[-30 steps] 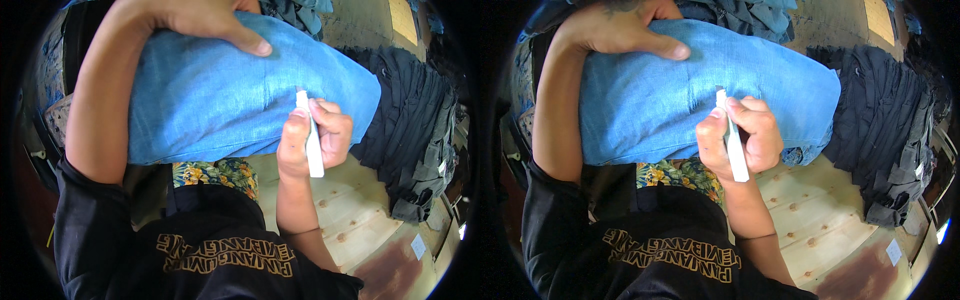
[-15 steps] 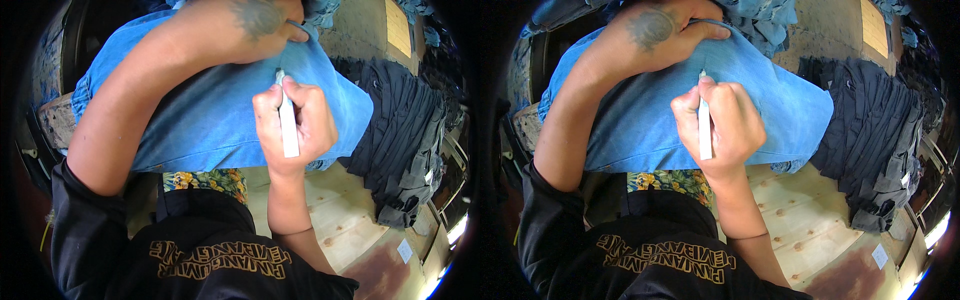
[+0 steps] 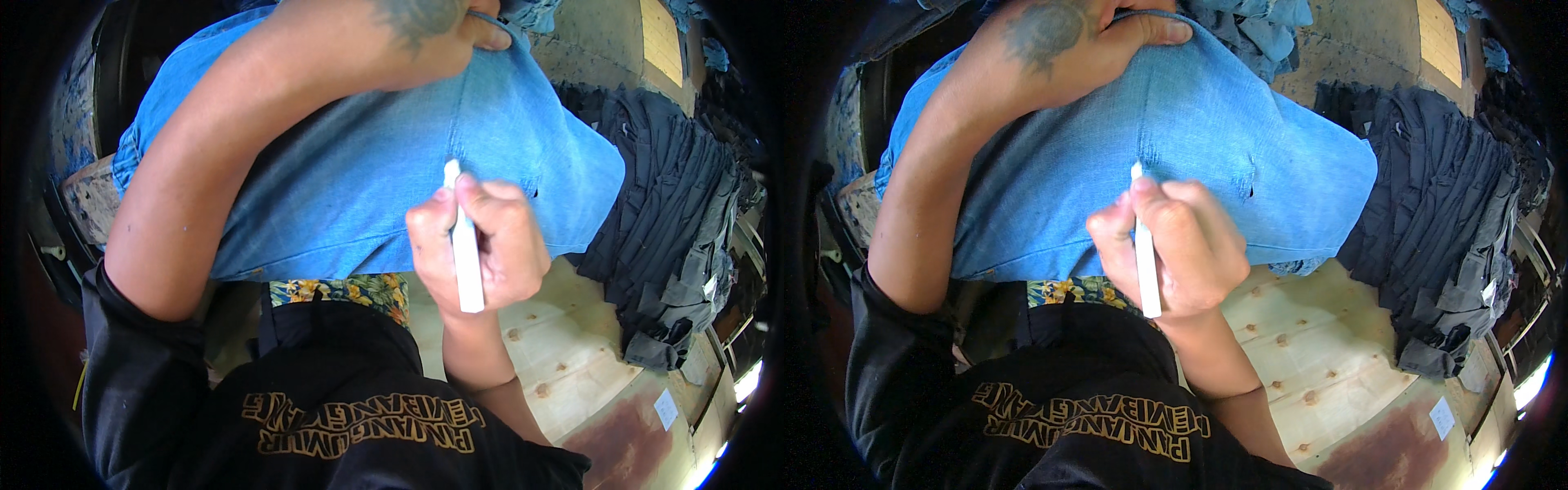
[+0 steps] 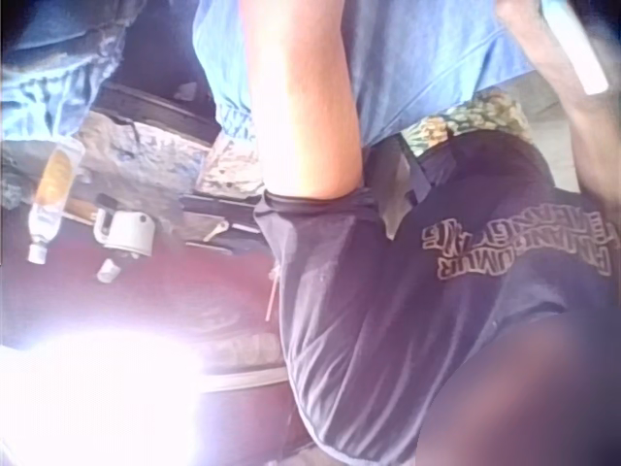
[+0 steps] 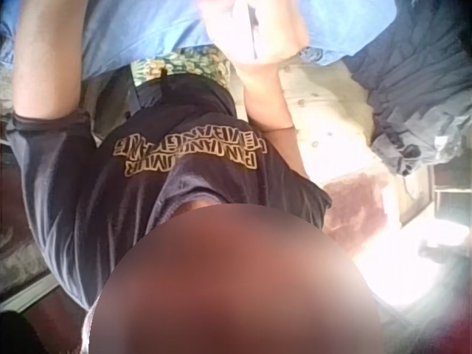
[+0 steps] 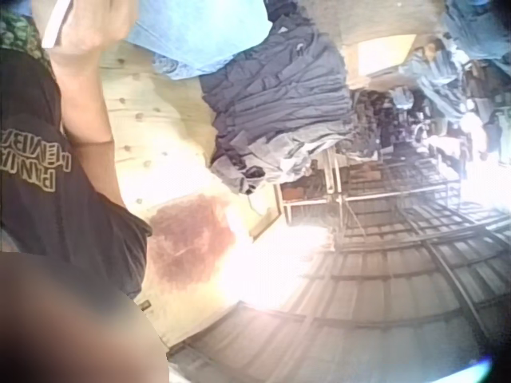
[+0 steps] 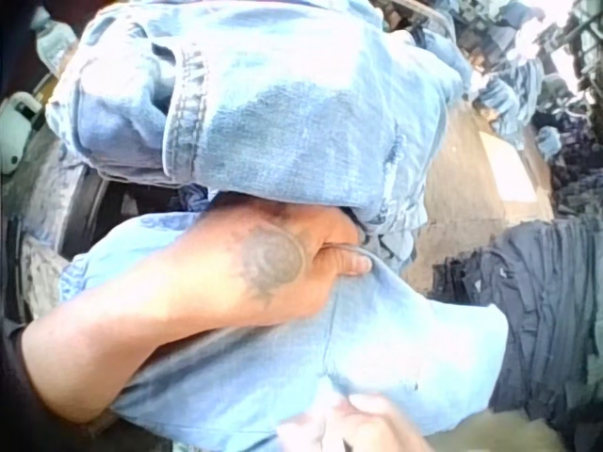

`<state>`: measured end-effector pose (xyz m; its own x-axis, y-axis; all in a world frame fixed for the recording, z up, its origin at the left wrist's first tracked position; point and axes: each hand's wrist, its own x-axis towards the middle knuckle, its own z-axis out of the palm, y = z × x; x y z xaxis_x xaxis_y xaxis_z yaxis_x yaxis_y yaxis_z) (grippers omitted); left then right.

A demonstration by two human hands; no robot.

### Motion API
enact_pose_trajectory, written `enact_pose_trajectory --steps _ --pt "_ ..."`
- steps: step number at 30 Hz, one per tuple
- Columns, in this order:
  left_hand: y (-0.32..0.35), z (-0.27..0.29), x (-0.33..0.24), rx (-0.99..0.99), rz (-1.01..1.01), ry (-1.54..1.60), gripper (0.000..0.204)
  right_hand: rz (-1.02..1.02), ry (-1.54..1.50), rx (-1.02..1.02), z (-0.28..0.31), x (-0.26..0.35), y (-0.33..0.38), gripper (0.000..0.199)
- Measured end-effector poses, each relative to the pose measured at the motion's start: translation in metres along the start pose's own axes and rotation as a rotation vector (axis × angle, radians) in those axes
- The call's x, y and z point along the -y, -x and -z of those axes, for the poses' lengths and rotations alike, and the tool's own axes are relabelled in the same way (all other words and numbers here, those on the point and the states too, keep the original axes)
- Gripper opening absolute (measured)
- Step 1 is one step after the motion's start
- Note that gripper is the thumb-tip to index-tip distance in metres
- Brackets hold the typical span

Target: The person uses a white chalk-like tool to mark and pull threads on a pair of light blue jeans, creating distressed holes. They repeatedly mark areas, pull threads, and inspect the fabric to achieve a worn look.

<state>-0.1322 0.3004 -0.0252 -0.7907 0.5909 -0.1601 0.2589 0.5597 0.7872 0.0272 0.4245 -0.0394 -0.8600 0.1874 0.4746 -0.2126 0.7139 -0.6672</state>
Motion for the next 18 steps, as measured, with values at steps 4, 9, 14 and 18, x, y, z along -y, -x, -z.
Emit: enact_pose_trajectory --steps 4,9,14,18 --pt "0.003 -0.005 -0.006 -0.029 0.028 -0.077 0.038 0.007 0.087 -0.013 -0.013 -0.011 -0.009 0.017" --pt "0.001 -0.004 -0.004 -0.006 -0.019 -0.045 0.039 -0.025 0.091 0.052 -0.011 -0.014 -0.009 0.018" --pt "0.003 -0.006 -0.006 -0.059 0.005 -0.072 0.038 0.048 0.041 0.125 0.001 -0.008 -0.002 0.018" --pt "0.001 -0.004 -0.005 -0.012 0.036 -0.046 0.038 0.079 -0.04 -0.056 -0.012 -0.013 0.001 0.018"
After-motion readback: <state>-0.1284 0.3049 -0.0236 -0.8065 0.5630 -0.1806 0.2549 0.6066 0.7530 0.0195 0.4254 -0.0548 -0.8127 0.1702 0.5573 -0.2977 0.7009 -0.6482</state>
